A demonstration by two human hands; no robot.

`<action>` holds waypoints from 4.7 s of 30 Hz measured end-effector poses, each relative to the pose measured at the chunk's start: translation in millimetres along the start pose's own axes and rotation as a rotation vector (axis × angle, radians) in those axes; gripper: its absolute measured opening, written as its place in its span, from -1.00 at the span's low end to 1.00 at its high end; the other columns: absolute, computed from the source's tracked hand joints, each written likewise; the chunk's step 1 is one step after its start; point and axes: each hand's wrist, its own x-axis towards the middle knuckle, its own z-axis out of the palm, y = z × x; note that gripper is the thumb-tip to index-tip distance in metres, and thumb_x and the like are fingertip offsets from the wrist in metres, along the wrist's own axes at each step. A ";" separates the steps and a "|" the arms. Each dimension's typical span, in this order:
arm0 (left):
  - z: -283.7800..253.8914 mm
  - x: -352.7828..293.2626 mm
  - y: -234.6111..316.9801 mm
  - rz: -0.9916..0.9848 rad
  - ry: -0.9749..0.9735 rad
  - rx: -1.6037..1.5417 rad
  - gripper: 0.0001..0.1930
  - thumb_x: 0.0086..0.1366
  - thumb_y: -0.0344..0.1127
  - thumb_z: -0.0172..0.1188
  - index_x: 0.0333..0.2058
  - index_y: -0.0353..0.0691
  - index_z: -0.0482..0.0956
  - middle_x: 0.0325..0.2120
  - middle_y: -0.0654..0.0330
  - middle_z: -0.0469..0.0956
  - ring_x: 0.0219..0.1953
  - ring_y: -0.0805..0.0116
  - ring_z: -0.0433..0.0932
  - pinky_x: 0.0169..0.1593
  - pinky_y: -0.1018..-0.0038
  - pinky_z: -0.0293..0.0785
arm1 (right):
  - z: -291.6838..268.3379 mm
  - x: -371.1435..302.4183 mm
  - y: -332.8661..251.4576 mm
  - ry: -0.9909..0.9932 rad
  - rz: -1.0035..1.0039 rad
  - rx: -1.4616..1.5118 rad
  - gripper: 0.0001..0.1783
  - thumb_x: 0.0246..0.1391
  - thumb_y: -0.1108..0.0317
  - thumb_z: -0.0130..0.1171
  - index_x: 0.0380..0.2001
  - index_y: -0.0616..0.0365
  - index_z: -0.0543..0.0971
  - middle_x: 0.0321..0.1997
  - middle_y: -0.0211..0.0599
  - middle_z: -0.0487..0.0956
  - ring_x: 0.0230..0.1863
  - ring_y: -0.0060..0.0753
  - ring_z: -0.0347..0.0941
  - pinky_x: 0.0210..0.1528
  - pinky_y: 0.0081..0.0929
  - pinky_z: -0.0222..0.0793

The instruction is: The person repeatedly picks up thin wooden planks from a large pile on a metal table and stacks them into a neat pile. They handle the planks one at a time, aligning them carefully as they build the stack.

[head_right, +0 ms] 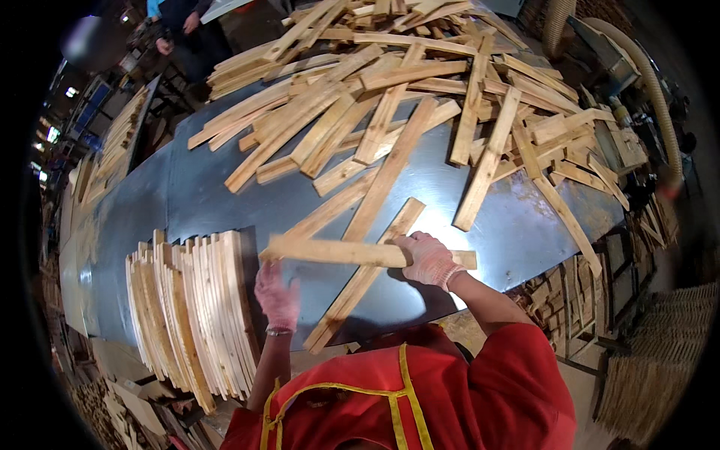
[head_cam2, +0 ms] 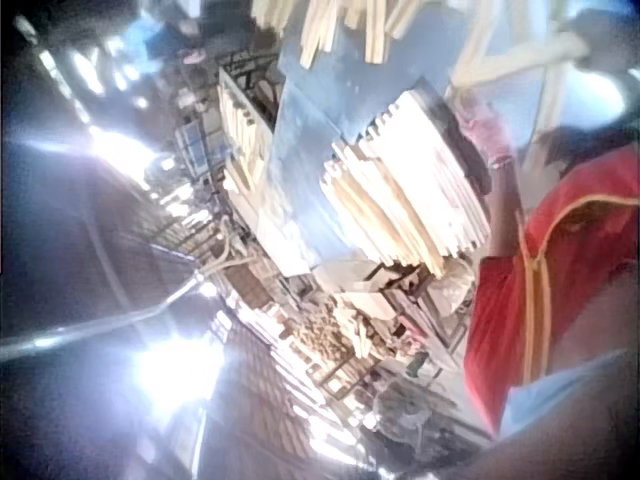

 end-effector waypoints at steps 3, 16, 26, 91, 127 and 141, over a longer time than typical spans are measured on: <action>32.2 49.7 70.4 0.226 -0.081 -0.057 -0.27 0.27 -0.02 0.32 0.35 -0.22 0.44 0.30 0.03 0.48 0.32 0.05 0.45 0.34 0.06 0.36 | 15.4 -5.3 52.3 0.170 0.106 0.526 -0.10 -0.06 0.25 0.47 0.42 0.05 0.46 0.09 -0.11 0.61 0.17 -0.09 0.57 0.30 -0.25 0.46; 21.4 139.5 83.3 0.232 -0.313 0.137 -0.16 0.17 -0.04 0.38 0.42 -0.04 0.31 0.06 0.09 0.57 0.02 0.01 0.63 0.00 0.04 0.57 | 74.4 0.1 124.2 0.441 0.231 1.728 -0.59 0.16 0.43 0.33 0.07 0.24 0.55 -0.23 -0.27 0.63 -0.38 -0.45 0.53 -0.20 -0.49 0.62; -2.7 8.7 -24.5 -0.133 -0.451 -0.750 -0.32 0.27 -0.08 0.42 0.32 -0.18 0.49 0.19 -0.03 0.61 0.24 0.05 0.57 0.35 0.31 0.40 | 99.0 1.4 -17.4 0.189 0.130 1.914 -0.55 0.22 0.29 0.40 0.09 0.22 0.53 -0.20 -0.32 0.59 -0.19 -0.37 0.58 0.01 -0.32 0.64; -64.6 -121.8 -33.6 -0.454 -0.516 -1.457 -0.54 0.42 -0.36 0.22 0.26 -0.31 0.51 -0.06 0.15 0.70 -0.08 0.28 0.69 0.04 0.41 0.61 | 191.2 -78.4 -145.8 -0.302 0.106 1.367 -0.67 0.19 0.37 0.36 -0.01 0.16 0.54 -0.32 -0.40 0.59 -0.44 -0.55 0.45 -0.38 -0.53 0.38; -26.5 -123.9 -27.5 -0.377 -0.226 0.440 -0.14 0.23 -0.05 0.43 0.45 -0.10 0.28 0.42 -0.06 0.33 0.42 -0.17 0.33 0.44 -0.02 0.31 | 92.6 8.5 36.4 0.056 -0.012 1.689 -0.23 0.17 0.44 0.31 0.42 0.38 0.32 -0.04 -0.14 0.66 -0.07 -0.24 0.58 0.13 -0.33 0.52; 4.4 -58.3 8.3 -0.211 -0.051 -0.148 -0.47 0.36 -0.12 0.24 0.22 -0.27 0.52 0.07 -0.07 0.65 0.16 0.04 0.61 0.26 0.11 0.48 | 190.6 22.4 -22.8 -0.094 -0.420 0.570 -0.21 0.21 0.06 0.28 0.38 0.31 0.39 0.06 -0.02 0.67 0.07 -0.21 0.58 0.19 -0.39 0.46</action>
